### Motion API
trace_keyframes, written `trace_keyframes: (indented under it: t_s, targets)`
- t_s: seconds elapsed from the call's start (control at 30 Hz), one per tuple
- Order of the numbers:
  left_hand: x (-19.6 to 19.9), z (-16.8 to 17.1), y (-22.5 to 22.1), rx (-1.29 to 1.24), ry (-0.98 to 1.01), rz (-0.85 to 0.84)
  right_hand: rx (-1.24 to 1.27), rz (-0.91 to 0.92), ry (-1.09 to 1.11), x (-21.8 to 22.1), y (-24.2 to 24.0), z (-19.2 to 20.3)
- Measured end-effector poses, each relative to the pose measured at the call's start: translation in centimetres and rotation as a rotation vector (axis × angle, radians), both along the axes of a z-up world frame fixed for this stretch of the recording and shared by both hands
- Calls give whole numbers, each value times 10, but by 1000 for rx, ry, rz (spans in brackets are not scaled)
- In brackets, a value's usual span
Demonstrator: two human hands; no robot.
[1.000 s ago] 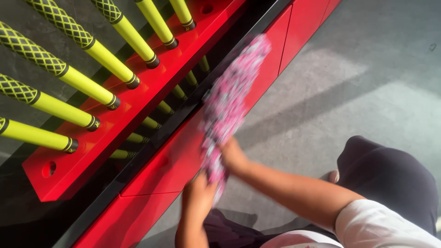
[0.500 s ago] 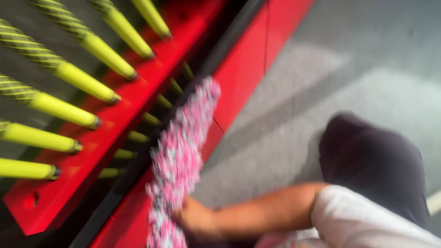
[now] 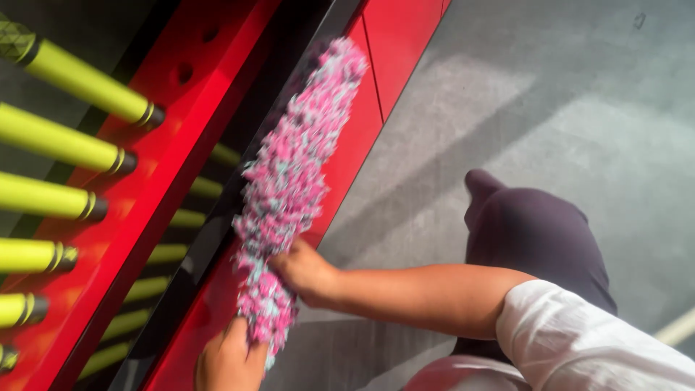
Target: The person cleans the interior and edges of a red shelving unit using a pink duster.
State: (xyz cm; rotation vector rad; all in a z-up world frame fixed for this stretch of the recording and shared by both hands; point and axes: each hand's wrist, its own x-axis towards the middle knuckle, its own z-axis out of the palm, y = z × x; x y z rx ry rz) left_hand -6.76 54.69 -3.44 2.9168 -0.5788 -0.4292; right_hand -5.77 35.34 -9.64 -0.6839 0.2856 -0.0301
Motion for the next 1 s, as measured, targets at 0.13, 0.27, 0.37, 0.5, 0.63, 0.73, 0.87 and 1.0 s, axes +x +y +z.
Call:
trace_keyframes:
  t_s: [0.13, 0.27, 0.37, 0.5, 0.63, 0.73, 0.87, 1.0]
  targets:
    - [43, 15, -123, 42, -79, -79, 37, -68, 79, 55, -89, -11]
    - [77, 24, -226, -102, -75, -108, 86, -143, 21, 91, -182, -23]
    - [98, 26, -298, -106, -97, -141, 55, -173, -9, 114, -260, -27]
    - [125, 12, -398, -191, -149, -197, -22, -245, -27, 143, -364, -38]
    - [145, -1, -494, -189, -112, -190, -19, -269, -69, 160, -463, -53]
    - [142, 12, -516, -188, -94, -207, -227, -329, 25, 156, -481, -57]
    - [111, 60, -492, -85, 177, -20, -25, -195, 20, 120, -435, -44]
    - [121, 71, -523, -20, 91, -46, 60, -113, 32, 126, -462, -22]
